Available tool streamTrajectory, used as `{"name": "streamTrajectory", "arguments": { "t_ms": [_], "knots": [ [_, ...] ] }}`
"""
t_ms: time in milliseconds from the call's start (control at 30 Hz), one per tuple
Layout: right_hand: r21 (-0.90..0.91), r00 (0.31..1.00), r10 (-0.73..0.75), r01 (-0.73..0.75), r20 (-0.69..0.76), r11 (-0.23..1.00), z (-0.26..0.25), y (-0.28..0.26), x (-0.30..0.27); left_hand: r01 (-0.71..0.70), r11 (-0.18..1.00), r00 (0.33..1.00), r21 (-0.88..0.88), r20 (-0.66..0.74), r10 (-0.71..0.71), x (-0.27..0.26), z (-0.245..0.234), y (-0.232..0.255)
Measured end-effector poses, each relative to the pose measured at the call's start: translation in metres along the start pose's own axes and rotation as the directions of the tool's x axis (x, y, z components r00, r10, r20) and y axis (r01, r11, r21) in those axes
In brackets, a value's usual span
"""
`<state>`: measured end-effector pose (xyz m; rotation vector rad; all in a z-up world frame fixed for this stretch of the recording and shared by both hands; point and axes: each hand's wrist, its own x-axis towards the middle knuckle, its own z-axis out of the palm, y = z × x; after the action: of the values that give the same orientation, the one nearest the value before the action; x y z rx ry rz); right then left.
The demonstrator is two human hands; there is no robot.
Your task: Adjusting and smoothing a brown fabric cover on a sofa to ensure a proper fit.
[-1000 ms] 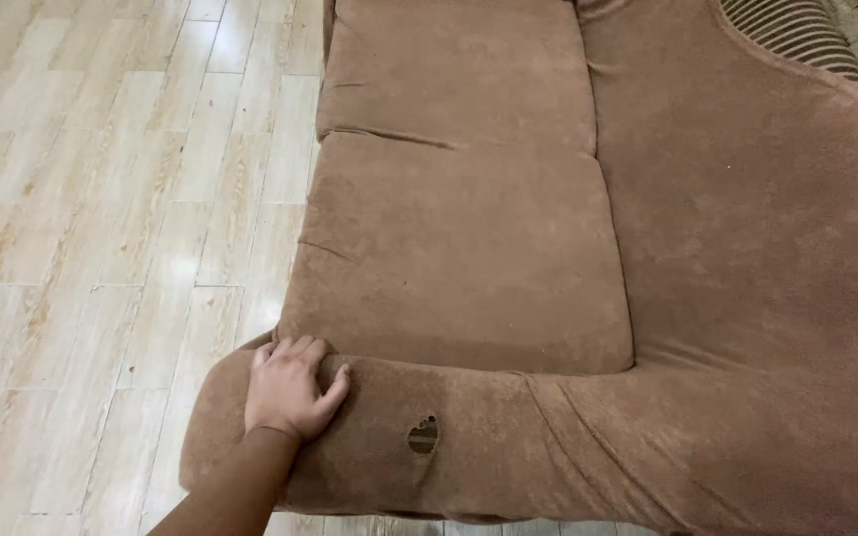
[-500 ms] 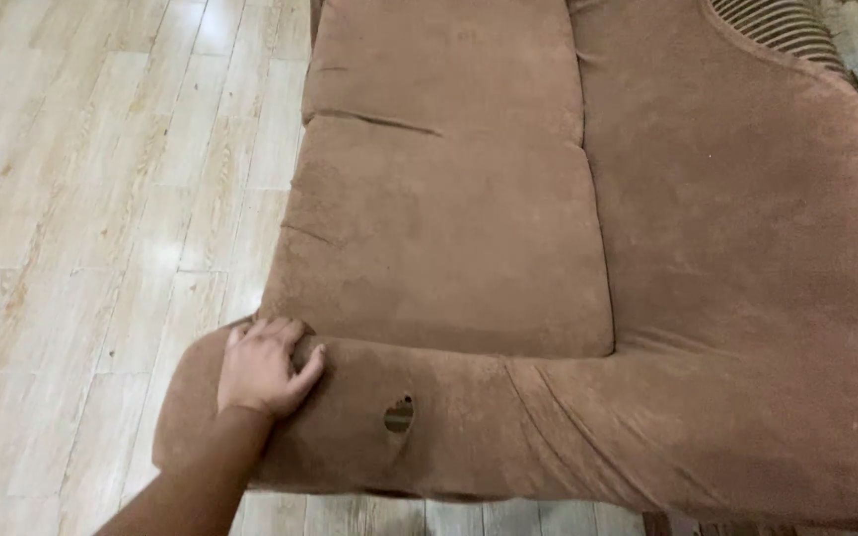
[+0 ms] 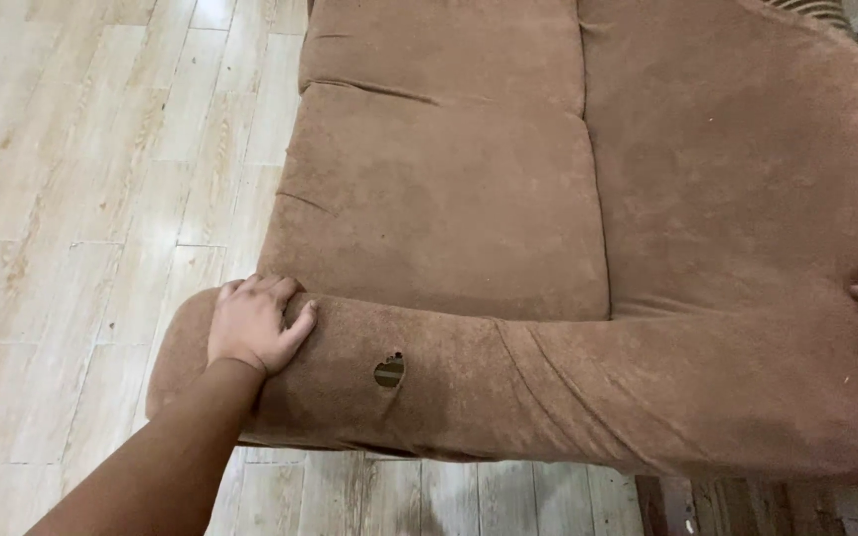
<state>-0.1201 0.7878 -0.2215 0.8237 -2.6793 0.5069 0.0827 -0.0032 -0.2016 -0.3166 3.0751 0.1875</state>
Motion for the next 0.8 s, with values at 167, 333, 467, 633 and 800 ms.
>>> {"name": "streamTrajectory", "arguments": {
  "t_ms": [167,333,467,633,800],
  "knots": [
    [-0.604,0.944,0.096,0.122,0.316,0.787,-0.019,-0.085,0.048,0.001,1.000,1.000,0.003,0.017,-0.001,0.000,-0.001,0.002],
    [-0.817,0.792,0.398,0.207,0.463,0.538,-0.026,-0.151,0.087,-0.011,1.000,1.000,0.010,0.006,0.011,0.001,-0.001,0.000],
    [-0.753,0.715,0.422,0.221,0.557,0.619,-0.022,-0.174,0.099,0.025,0.999,0.998,0.047,0.061,-0.028,0.001,-0.003,0.001],
    [-0.755,0.590,0.527,0.236,0.611,0.612,-0.004,-0.212,0.113,0.042,0.996,0.988,0.078,0.142,-0.053,0.003,-0.004,0.002],
    [-0.680,0.444,0.557,0.184,0.702,0.710,0.008,-0.255,0.127,0.041,0.994,0.988,0.103,0.141,-0.055,0.004,-0.006,0.003]
  ]
}}
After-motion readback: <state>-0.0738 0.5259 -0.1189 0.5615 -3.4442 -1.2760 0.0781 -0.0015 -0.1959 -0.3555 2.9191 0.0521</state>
